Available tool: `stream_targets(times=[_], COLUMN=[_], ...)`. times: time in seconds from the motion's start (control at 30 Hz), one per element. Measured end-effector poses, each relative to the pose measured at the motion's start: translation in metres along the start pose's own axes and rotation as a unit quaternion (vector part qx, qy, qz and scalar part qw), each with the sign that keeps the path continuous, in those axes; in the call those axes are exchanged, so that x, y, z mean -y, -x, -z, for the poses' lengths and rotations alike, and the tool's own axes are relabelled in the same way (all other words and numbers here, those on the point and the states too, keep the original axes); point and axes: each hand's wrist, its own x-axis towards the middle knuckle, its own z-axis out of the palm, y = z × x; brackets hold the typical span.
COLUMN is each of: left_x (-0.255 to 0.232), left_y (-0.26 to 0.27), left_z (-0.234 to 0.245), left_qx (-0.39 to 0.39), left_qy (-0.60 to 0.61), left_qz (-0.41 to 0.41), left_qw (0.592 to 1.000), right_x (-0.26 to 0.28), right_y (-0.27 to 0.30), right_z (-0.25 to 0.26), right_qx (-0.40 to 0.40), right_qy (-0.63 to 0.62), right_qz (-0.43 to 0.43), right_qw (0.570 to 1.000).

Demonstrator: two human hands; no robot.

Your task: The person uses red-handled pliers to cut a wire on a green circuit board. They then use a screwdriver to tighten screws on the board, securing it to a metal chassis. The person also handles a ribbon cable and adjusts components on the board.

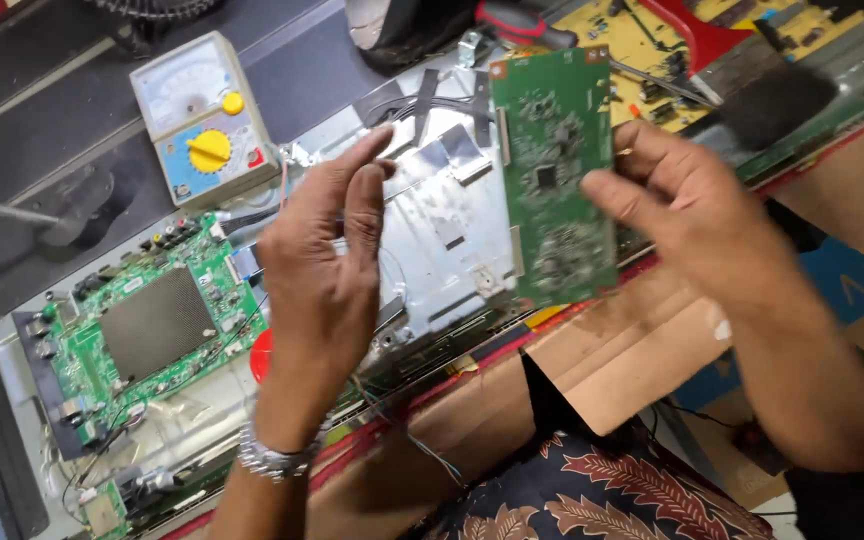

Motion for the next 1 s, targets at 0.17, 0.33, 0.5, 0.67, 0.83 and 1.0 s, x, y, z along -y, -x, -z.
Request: stream_targets(times=[0.17,0.33,0.5,0.67,0.83,1.0], left_x=[0.060,0.090,0.079,0.081,0.084,0.090], left_y=[0.005,0.012,0.013,0.020,0.023,0.027], left_z=[0.026,0.031,0.043,0.045,0.046,0.048], left_qx=[0.161,0.214,0.213,0.163,0.154,0.170], left_qy=[-0.210,-0.293,-0.280,-0.224,-0.202,-0.223], left_qz=[-0.158,-0.173,-0.144,-0.120,-0.139,-0.126], left_qw=[0.951,0.916,0.925,0.953,0.957,0.952], right_x=[-0.006,0.028,0.032,0.005,0.013,0.014], right_y=[-0.042,-0.054,-0.065,-0.080,-0.089,-0.101], right_z=[0.019,-0.006,-0.029,-0.032,-0.043,-0.045], right_qx=[0.066,0.179,0.248,0.286,0.287,0.286], right_qy=[0.218,0.321,0.411,0.514,0.586,0.550], right_qz=[0.071,0.076,0.112,0.306,0.310,0.427], right_qw=[0.971,0.927,0.870,0.748,0.691,0.658])
